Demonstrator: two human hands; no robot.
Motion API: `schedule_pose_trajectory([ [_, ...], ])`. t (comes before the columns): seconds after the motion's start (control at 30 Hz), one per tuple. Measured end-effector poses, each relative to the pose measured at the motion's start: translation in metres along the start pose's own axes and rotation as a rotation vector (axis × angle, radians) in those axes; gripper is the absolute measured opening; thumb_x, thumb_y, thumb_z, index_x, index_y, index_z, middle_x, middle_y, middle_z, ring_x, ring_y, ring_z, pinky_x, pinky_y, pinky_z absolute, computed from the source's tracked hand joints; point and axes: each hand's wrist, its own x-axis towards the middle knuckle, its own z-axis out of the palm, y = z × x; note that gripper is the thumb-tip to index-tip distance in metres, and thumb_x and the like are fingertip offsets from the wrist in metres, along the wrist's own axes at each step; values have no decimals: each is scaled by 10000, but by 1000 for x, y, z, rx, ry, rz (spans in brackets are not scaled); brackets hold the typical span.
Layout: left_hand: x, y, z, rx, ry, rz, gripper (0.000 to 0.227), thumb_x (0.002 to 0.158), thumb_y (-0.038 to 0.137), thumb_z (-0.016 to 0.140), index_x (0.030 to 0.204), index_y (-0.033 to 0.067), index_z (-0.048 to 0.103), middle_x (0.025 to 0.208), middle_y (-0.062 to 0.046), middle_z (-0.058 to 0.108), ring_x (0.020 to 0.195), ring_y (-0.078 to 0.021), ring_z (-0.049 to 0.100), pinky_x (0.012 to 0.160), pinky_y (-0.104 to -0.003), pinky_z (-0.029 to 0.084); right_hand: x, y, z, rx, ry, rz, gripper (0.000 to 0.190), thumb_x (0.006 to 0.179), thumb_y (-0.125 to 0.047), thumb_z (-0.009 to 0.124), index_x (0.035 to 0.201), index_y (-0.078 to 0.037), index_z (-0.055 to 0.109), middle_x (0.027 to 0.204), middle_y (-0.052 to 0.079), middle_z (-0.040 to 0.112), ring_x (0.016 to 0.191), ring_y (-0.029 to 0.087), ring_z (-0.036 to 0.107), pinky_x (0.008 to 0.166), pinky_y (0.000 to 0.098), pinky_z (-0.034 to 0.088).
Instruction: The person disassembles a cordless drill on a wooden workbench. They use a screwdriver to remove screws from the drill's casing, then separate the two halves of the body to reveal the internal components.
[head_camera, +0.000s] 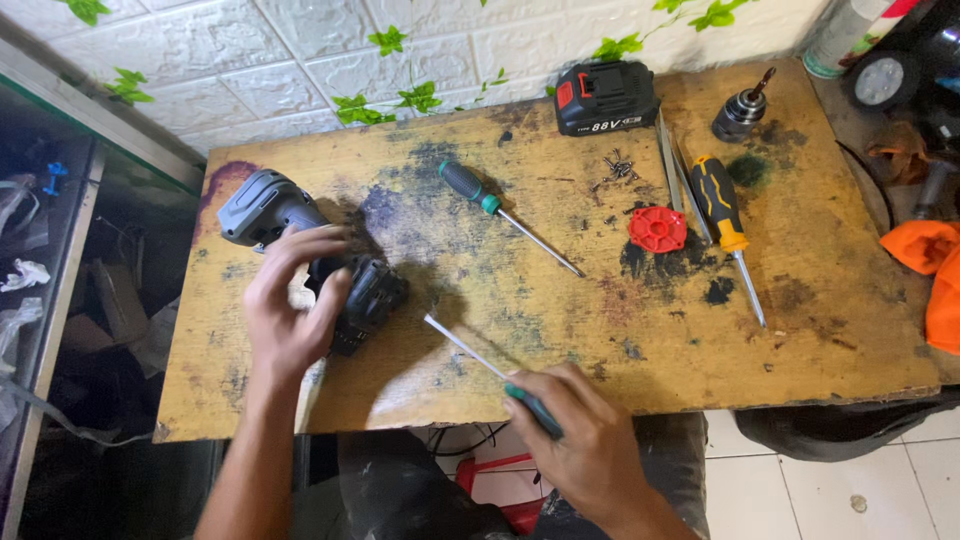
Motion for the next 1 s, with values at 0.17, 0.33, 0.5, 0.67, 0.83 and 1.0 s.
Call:
schedule_pose_trajectory([
  [0.17,-51,-10,-2,367,98,-156,845,747,472,835,1407,42,530,1340,-186,595,1218,-308,543,1009,-431,451,21,10,-35,-348,-38,-96,273,942,-251,654,1198,-184,721,1008,-23,675,841,161,630,677,305,539],
  [0.33,-55,6,6,333,43,-526,1136,612,527,877,1549,84,410,1388,-186,548,1266,-337,503,1048,-460,426,52,40,-46,-481,-64,-231,282,942,-234,679,1218,-183,706,1122,-1,701,1017,231,615,892,404,428],
  [0.5,-60,-2,4,274,27,-627,1008,665,501,843,1537,229,415,1352,-132,605,1261,-320,521,1002,-477,422,56,43,-37,-507,17,-225,240,940,-179,704,1176,-141,724,1134,34,714,1052,273,634,969,417,452],
  [0.67,-62,-6,1,127,85,-559,756,667,339,876,1345,141,607,1222,-104,673,1108,-229,666,926,-340,522,54,43,-35,-507,13,-199,287,933,-194,707,1211,-123,719,1128,46,698,1011,276,613,938,414,468],
  [0.83,-77,-15,-2,27,77,-570,661,711,351,847,1282,153,577,1260,-70,665,1162,-213,678,919,-346,536,51,45,-35,-507,-30,-143,342,942,-213,702,1272,-123,718,1169,45,706,1073,270,620,944,424,488],
  [1.0,-84,-24,-1,-62,70,-403,625,766,308,824,1300,139,546,1359,-138,601,1301,-280,628,1017,-373,507,52,44,-34,-496,-4,-157,320,943,-192,705,1254,-124,727,1153,43,702,1049,275,619,951,416,488],
])
